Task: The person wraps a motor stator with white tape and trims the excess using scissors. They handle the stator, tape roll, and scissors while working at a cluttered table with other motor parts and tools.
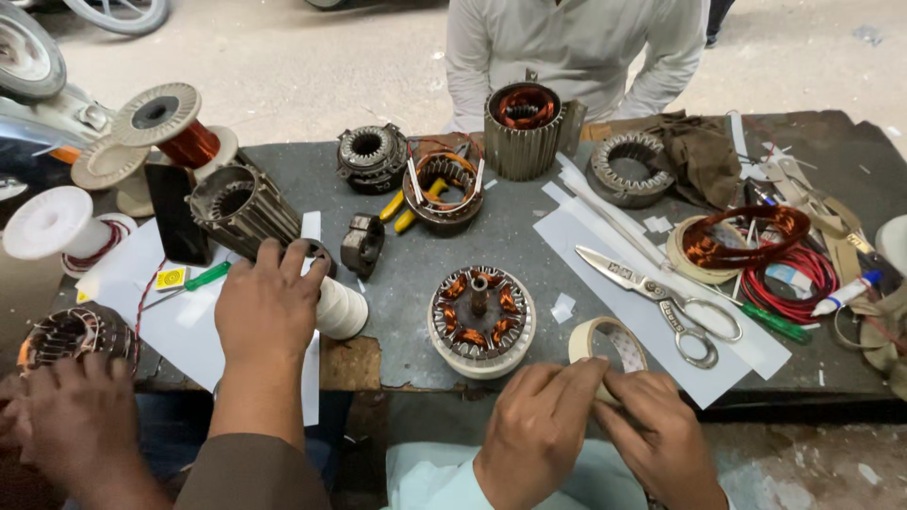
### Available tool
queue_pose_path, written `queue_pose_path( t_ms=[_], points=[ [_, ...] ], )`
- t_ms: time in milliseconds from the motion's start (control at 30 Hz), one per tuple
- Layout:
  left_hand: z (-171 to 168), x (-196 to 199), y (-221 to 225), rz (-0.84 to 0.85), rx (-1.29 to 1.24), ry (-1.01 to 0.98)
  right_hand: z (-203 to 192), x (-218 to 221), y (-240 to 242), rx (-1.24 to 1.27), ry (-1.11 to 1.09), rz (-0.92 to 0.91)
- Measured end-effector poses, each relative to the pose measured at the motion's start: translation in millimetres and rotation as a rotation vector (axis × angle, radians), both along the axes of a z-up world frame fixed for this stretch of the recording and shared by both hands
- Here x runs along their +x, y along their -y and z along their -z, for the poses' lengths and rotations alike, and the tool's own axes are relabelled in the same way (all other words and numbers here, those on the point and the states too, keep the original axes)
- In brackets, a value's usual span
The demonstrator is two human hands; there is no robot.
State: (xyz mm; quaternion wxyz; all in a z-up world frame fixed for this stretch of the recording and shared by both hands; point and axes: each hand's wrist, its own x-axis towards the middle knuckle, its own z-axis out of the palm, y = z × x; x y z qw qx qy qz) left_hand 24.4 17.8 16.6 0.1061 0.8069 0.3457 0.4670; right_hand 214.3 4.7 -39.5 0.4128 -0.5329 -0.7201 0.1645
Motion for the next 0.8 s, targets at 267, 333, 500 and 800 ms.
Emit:
queue_pose_path(
  t_ms=[267, 333, 500, 800],
  points=[
    [6.3, 12.2, -4.9, -0.035, -0.093, 0.15, 33.6, 3.7, 2.2, 0.095, -0.097, 0.227],
    [9.4, 15.8, -5.5, -0.037, -0.21, 0.182, 40.6, 1.4, 0.8, 0.179, -0.085, 0.247],
    [14.1, 11.4, -7.8, 0.006, -0.241, 0.119, 32.7, 8.8, 4.2, 0.37, -0.178, 0.067],
    [2.4, -11.5, -14.8, 0.179, -0.107, -0.004, 25.0, 46.8, -0.4, 0.005, -0.14, -0.288]
  ],
)
